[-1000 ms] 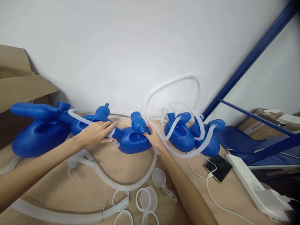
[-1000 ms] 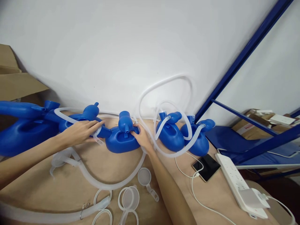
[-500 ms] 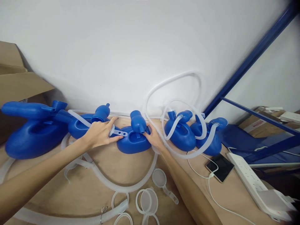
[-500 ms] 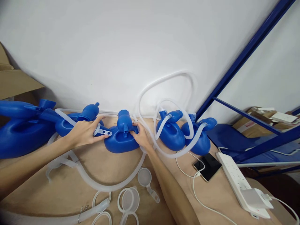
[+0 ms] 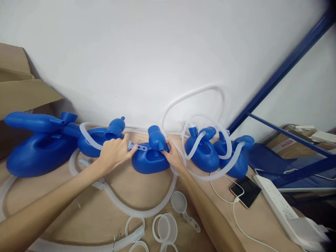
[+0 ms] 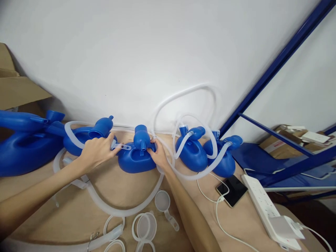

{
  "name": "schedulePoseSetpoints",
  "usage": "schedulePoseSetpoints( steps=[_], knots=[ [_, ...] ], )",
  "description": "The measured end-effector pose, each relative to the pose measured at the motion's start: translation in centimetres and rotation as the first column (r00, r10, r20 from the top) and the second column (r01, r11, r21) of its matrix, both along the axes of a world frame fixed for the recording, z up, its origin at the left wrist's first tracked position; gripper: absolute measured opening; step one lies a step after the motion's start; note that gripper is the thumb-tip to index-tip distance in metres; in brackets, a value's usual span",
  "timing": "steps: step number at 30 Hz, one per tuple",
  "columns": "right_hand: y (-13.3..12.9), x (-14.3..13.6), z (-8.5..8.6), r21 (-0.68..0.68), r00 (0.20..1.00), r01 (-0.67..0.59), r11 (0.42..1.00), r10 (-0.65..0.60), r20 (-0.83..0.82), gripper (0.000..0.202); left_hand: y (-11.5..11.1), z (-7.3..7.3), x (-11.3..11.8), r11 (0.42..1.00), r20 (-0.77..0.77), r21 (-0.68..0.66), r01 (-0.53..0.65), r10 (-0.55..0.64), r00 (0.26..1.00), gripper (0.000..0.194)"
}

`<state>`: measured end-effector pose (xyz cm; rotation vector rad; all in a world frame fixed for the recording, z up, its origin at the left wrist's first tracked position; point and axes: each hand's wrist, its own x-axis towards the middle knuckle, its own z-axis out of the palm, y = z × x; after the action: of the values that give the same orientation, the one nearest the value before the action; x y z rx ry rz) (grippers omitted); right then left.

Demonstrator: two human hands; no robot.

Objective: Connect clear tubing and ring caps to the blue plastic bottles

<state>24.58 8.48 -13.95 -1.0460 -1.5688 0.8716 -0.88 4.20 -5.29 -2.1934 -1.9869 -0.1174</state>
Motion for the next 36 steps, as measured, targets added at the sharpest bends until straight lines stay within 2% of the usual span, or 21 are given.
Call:
schedulePoseSetpoints(
  steps=[3,6,8,9,10,12,13,14,18,21,25,32,36],
  knots=[
    [-0.1,0.0,0.1,0.003,1.0,0.001,1.0,-0.001,-0.003,0.018,0.1,0.4,0.3,0.999,0.03,-0.019,-0.045,0.046,0.999,0.059],
    [-0.2,0.1,0.2,0.015,1.0,-0.005,1.0,0.005,0.0,0.02,0.0,0.5,0.0,0.999,0.036,-0.03,-0.02,0.021,0.999,0.066],
    [-0.2,0.3,0.2,0.024,1.0,-0.012,1.0,0.012,0.003,0.021,-0.1,0.5,-0.3,0.997,0.023,0.043,0.063,-0.064,0.998,0.068],
    [-0.2,0.3,0.3,0.029,1.0,-0.016,0.999,0.015,0.005,0.021,-0.1,0.4,-0.5,0.981,0.005,0.102,0.164,-0.165,0.986,0.064],
    [-0.2,0.4,0.3,0.034,1.0,-0.019,0.999,0.018,0.006,0.022,-0.1,0.2,-0.7,0.941,-0.02,0.163,0.295,-0.296,0.955,0.059],
    [-0.1,0.4,0.2,0.044,1.0,-0.019,0.999,0.019,0.008,0.022,0.3,-0.4,-0.9,0.807,-0.076,0.244,0.537,-0.536,0.84,0.045],
    [-0.1,0.3,0.1,0.048,1.0,-0.017,0.999,0.016,0.01,0.022,0.7,-0.8,-0.9,0.753,-0.099,0.26,0.604,-0.602,0.793,0.038],
    [-0.1,0.3,0.1,0.05,1.0,-0.013,0.999,0.012,0.013,0.021,1.0,-1.2,-0.8,0.731,-0.113,0.271,0.627,-0.622,0.775,0.034],
    [-0.1,0.2,-0.1,0.064,1.0,0.008,0.998,-0.01,0.03,0.021,2.4,-2.6,-0.6,0.761,-0.128,0.326,0.561,-0.553,0.823,0.034],
    [-0.2,0.1,-0.1,0.072,0.999,0.019,0.997,-0.022,0.042,0.021,2.6,-3.1,-0.6,0.746,-0.13,0.354,0.564,-0.558,0.819,0.03],
    [-0.4,0.1,0.0,0.07,0.997,0.039,0.997,-0.043,0.059,0.021,2.3,-3.3,-0.5,0.735,-0.147,0.425,0.528,-0.52,0.841,0.026],
    [-0.5,0.1,-0.1,0.069,0.994,0.062,0.996,-0.068,0.085,0.02,2.0,-3.4,0.2,0.811,-0.056,0.419,0.409,-0.426,0.903,0.025],
    [-0.7,0.1,-0.1,0.06,0.992,0.074,0.995,-0.079,0.094,0.02,2.0,-3.7,-0.1,0.773,-0.028,0.468,0.429,-0.472,0.881,0.026]
  ],
)
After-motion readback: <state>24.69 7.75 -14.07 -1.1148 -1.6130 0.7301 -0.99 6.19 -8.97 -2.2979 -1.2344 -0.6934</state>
